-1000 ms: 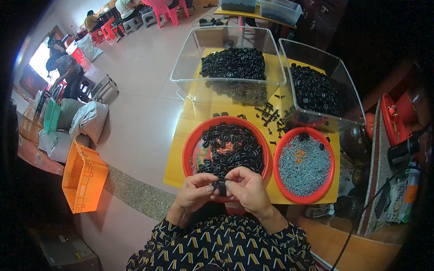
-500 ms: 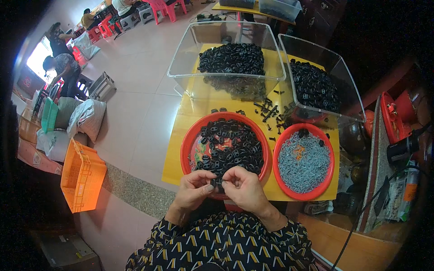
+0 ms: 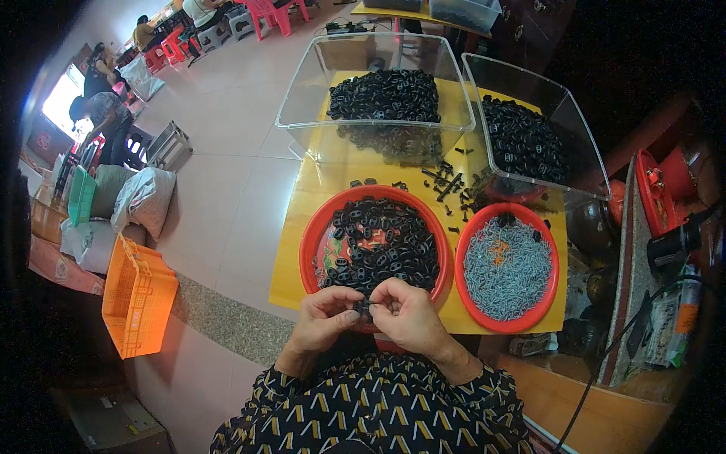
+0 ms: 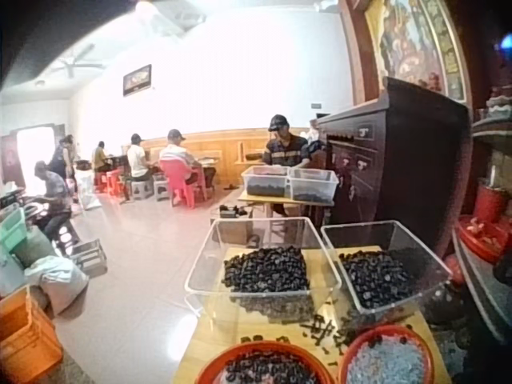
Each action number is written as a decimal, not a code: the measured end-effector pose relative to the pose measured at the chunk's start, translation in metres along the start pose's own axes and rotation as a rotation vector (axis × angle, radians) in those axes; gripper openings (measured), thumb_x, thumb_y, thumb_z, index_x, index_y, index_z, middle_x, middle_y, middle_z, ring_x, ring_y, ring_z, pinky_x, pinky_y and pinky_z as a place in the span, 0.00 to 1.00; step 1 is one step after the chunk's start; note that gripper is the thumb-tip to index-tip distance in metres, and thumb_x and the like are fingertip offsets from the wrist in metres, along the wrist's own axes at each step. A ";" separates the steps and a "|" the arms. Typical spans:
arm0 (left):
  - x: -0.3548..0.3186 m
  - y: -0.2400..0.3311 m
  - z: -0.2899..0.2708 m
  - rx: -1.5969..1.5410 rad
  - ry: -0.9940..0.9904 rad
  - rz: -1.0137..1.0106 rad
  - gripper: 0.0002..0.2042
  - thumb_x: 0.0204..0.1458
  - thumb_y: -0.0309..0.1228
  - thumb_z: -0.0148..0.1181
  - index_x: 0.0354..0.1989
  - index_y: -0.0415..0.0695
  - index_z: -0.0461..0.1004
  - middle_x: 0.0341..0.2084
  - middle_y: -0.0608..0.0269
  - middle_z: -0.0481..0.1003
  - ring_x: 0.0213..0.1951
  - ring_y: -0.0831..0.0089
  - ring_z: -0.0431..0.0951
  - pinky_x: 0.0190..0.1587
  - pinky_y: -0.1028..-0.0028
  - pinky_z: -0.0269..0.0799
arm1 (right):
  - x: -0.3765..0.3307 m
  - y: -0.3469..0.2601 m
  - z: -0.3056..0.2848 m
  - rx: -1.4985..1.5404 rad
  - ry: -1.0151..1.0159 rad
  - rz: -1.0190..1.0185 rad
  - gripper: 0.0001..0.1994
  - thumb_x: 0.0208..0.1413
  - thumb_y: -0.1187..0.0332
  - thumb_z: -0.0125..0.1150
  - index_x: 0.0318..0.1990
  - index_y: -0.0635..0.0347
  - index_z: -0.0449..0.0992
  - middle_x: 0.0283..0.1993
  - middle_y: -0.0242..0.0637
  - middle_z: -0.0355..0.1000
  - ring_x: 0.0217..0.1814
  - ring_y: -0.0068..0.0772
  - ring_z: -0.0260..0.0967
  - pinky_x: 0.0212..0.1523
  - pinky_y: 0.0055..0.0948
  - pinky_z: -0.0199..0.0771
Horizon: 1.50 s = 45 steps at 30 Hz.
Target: The person assembles small black padlocks by hand, inserting metal pins into the lock bodies and placing the completed units into a red tray. The person repeatedly picks up lock bodies and pins from containers on the table and performs the assembly one at a time.
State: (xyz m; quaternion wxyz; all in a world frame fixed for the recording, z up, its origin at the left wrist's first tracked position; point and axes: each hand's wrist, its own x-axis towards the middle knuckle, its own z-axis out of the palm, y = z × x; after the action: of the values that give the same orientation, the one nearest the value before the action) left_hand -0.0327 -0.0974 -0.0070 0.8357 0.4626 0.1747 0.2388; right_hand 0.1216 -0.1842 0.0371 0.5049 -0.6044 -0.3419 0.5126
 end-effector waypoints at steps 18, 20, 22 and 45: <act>0.001 0.000 0.005 0.042 0.015 0.018 0.13 0.49 0.22 0.54 0.43 0.34 0.65 0.34 0.57 0.73 0.37 0.71 0.75 0.40 0.72 0.74 | 0.006 0.007 -0.006 0.336 -0.115 0.067 0.05 0.49 0.76 0.56 0.33 0.65 0.69 0.26 0.30 0.68 0.25 0.16 0.66 0.24 0.14 0.69; 0.001 -0.001 0.005 0.029 0.017 0.014 0.13 0.49 0.22 0.54 0.43 0.34 0.65 0.34 0.56 0.73 0.36 0.70 0.75 0.40 0.72 0.74 | 0.008 0.011 -0.008 0.395 -0.156 0.075 0.03 0.50 0.76 0.56 0.32 0.64 0.69 0.25 0.30 0.68 0.24 0.15 0.65 0.24 0.14 0.68; 0.001 -0.001 0.005 0.021 0.020 0.001 0.13 0.49 0.22 0.54 0.43 0.34 0.66 0.34 0.55 0.73 0.36 0.70 0.75 0.40 0.72 0.74 | 0.008 0.014 -0.009 0.400 -0.180 0.099 0.03 0.50 0.75 0.56 0.32 0.64 0.69 0.25 0.30 0.68 0.24 0.16 0.66 0.24 0.14 0.68; 0.003 -0.006 0.021 0.328 0.132 0.168 0.12 0.48 0.21 0.54 0.43 0.36 0.69 0.32 0.61 0.73 0.33 0.79 0.72 0.36 0.80 0.70 | 0.014 0.025 -0.008 0.381 -0.169 0.077 0.05 0.51 0.73 0.56 0.29 0.61 0.66 0.23 0.31 0.68 0.22 0.16 0.67 0.23 0.15 0.71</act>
State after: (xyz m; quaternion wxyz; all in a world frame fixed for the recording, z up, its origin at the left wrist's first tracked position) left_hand -0.0178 -0.1125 -0.0020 0.7130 0.5890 0.2265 0.3056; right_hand 0.1301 -0.1796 0.0085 0.5595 -0.4654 -0.2568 0.6359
